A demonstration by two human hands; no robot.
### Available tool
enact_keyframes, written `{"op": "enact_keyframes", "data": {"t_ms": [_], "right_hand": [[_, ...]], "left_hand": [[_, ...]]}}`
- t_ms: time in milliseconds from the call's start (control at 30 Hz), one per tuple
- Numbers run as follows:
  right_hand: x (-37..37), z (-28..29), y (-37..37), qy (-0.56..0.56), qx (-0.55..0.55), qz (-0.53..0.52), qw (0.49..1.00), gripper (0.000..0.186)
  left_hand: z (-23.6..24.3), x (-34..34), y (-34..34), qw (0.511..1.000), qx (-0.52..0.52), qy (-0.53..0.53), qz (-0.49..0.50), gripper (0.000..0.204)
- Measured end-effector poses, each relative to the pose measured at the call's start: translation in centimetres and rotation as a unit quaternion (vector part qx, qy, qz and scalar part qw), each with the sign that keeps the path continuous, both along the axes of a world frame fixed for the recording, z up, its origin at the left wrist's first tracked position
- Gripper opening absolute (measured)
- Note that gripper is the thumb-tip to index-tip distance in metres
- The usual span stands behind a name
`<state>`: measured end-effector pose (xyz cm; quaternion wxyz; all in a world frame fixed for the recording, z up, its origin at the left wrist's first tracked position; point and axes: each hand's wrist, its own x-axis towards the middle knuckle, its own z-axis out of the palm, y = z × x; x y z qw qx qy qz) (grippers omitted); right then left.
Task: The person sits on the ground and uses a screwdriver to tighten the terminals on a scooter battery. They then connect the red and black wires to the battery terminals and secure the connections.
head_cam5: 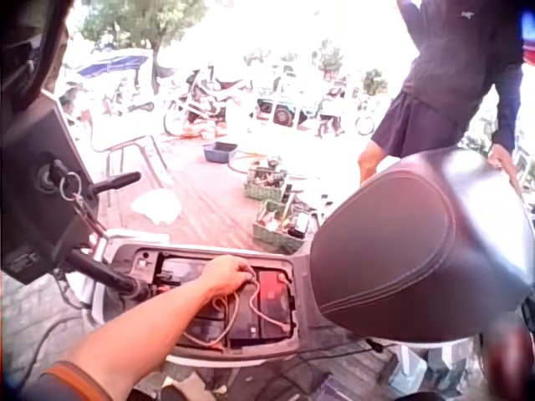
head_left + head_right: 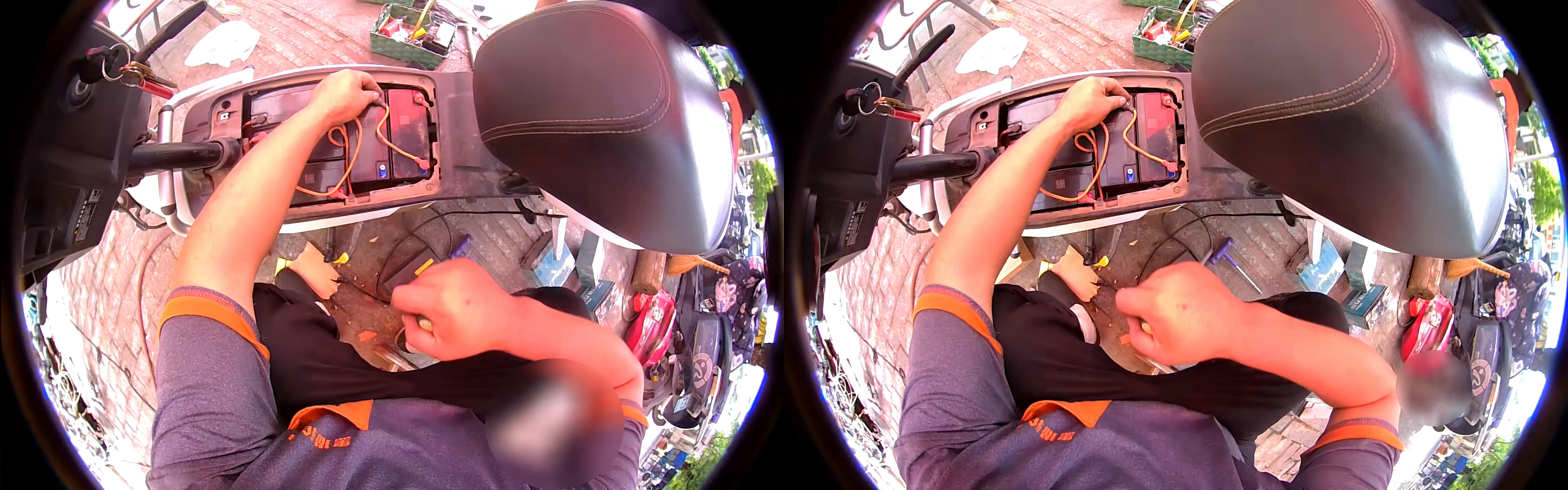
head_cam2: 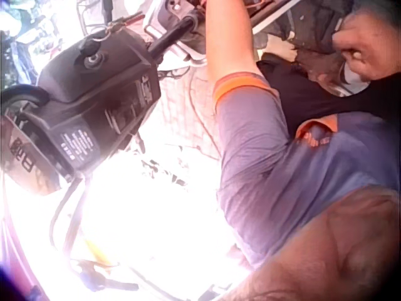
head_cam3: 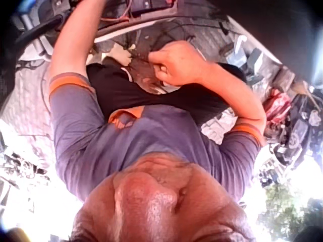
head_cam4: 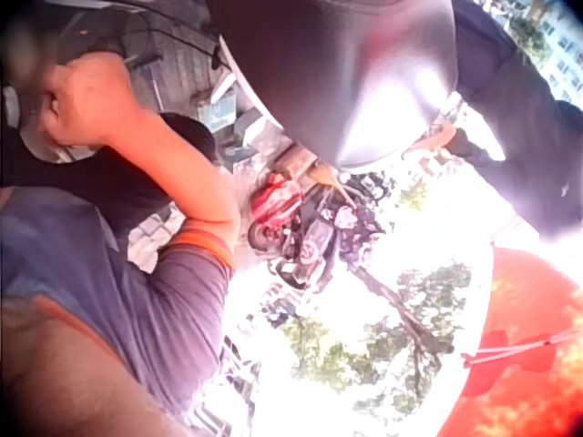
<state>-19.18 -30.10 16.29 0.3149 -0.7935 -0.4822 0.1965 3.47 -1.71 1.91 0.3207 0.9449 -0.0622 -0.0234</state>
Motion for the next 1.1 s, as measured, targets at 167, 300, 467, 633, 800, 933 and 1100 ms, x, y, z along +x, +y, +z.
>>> {"op": "enact_keyframes", "data": {"t_ms": [167,300,467,633,800,933,1100], "right_hand": [[-5.9,-3.3,-2.3,0.006,-0.005,0.019,1.0,0.016],[-5.4,-4.2,-2.5,0.016,-0.06,0.05,0.997,0.018],[-4.8,-4.1,-3.0,-0.006,-0.063,0.068,0.996,0.02],[-5.5,-3.7,-3.4,0.017,-0.019,0.079,0.997,0.019],[-5.5,-2.8,-3.5,-0.018,-0.005,0.069,0.997,0.018],[-4.6,-3.7,-2.3,-0.046,-0.012,0.035,0.998,0.016],[-4.9,-2.5,-2.1,-0.039,-0.02,0.047,0.998,0.019]], "left_hand": [[0.6,0.1,-1.7,0.999,0.028,0.01,0.035,0.028],[0.4,0.2,-1.0,0.999,0.027,0.025,0.015,0.028],[1.5,2.6,-2.1,0.992,0.078,0.098,-0.001,0.024],[-1.6,9.3,-1.5,0.895,0.377,0.056,-0.23,0.041],[-3.5,8.9,-0.6,0.881,0.437,-0.028,-0.179,0.041],[-2.5,6.7,-4.7,0.951,0.306,0.016,0.032,0.037],[-2.2,5.7,1.8,0.97,0.208,0.107,0.064,0.042]]}}
